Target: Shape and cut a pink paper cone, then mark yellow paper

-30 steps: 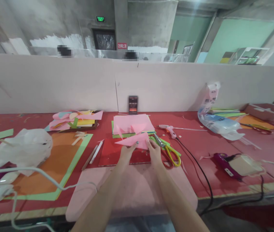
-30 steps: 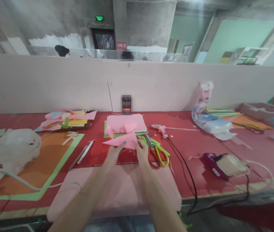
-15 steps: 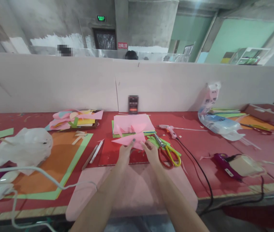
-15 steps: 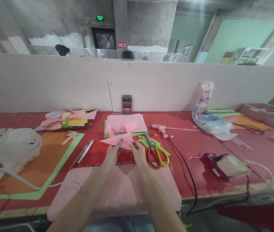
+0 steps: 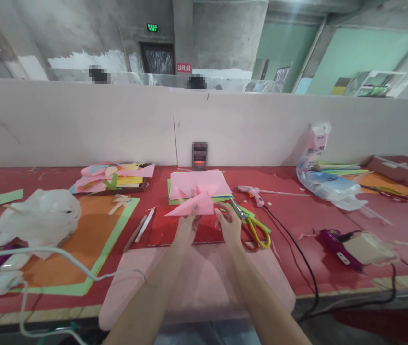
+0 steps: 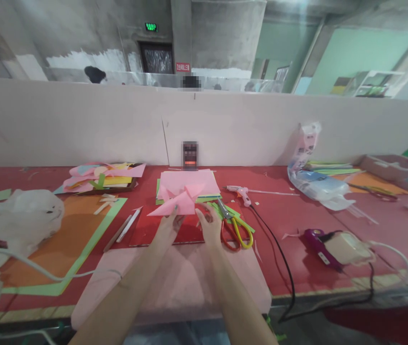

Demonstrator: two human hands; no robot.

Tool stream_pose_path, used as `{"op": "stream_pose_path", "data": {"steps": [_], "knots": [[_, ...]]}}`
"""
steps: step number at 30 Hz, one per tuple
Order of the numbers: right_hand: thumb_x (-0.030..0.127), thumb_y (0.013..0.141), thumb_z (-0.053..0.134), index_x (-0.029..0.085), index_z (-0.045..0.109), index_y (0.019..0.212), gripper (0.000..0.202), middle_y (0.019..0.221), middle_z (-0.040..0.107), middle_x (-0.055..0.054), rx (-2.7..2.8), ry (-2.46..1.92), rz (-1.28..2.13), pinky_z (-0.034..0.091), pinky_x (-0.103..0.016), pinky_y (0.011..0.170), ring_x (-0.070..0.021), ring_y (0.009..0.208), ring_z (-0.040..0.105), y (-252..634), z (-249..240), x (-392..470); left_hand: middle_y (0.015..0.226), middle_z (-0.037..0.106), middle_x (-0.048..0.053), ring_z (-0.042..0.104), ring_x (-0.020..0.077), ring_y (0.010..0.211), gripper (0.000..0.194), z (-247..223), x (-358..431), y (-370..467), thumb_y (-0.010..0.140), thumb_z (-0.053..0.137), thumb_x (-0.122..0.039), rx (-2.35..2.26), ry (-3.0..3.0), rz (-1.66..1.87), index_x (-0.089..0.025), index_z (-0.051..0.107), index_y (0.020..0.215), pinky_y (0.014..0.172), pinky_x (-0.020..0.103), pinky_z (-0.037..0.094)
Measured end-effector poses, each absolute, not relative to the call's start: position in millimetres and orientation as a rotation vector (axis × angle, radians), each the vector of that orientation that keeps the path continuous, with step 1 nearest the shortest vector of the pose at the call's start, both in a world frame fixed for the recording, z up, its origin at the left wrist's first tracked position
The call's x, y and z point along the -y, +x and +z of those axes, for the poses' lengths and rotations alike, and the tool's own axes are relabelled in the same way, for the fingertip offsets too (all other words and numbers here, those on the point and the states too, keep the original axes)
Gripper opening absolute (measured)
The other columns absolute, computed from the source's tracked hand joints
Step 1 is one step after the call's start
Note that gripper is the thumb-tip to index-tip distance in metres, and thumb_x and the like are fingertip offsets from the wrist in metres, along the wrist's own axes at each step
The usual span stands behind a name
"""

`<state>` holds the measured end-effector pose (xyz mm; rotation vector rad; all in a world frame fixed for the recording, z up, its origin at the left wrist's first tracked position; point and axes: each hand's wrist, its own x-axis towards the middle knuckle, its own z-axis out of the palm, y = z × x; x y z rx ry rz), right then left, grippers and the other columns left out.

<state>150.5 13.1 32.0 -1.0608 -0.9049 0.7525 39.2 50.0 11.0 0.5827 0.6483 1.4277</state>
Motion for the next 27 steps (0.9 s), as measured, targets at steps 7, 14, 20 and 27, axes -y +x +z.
{"op": "stream_pose_path", "data": {"steps": [7, 14, 20, 27], "knots": [[0.039, 0.066, 0.064, 0.019, 0.062, 0.095, 0.035, 0.077, 0.065, -0.002, 0.904, -0.991, 0.869, 0.034, -0.019, 0.033, -0.0047, 0.038, 0.044, 157, 24, -18, 0.106, 0.063, 0.004, 0.058, 0.0166, 0.099, 0.042, 8, -50, 40, 0.065, 0.070, -0.027, -0.554, 0.617, 1.394, -0.021, 0.056, 0.104, 0.089, 0.032, 0.047], [0.038, 0.067, 0.064, 0.020, 0.061, 0.094, 0.033, 0.081, 0.064, 0.000, 0.888, -0.952, 0.907, 0.034, -0.019, 0.033, -0.0039, 0.038, 0.045, 161, 16, -22, 0.101, 0.064, 0.005, 0.059, 0.0184, 0.098, 0.044, 3, -51, 43, 0.059, 0.074, -0.025, -0.616, 0.601, 1.384, -0.018, 0.058, 0.099, 0.085, 0.032, 0.049], [0.037, 0.065, 0.067, 0.017, 0.059, 0.080, 0.026, 0.054, 0.054, 0.005, 0.853, -0.991, 0.852, 0.035, -0.019, 0.035, -0.0063, 0.037, 0.045, 158, 21, -20, 0.100, 0.064, 0.003, 0.060, 0.0163, 0.093, 0.042, 6, -49, 43, 0.060, 0.074, -0.023, -0.577, 0.598, 1.359, -0.018, 0.059, 0.099, 0.086, 0.032, 0.048], [0.040, 0.064, 0.068, 0.018, 0.057, 0.072, 0.026, 0.051, 0.054, 0.005, 0.853, -1.000, 0.848, 0.033, -0.020, 0.034, -0.0067, 0.036, 0.044, 155, 27, -17, 0.098, 0.065, 0.005, 0.060, 0.0189, 0.094, 0.043, 9, -49, 44, 0.055, 0.076, -0.024, -0.665, 0.583, 1.380, -0.016, 0.060, 0.095, 0.083, 0.032, 0.049]]}}
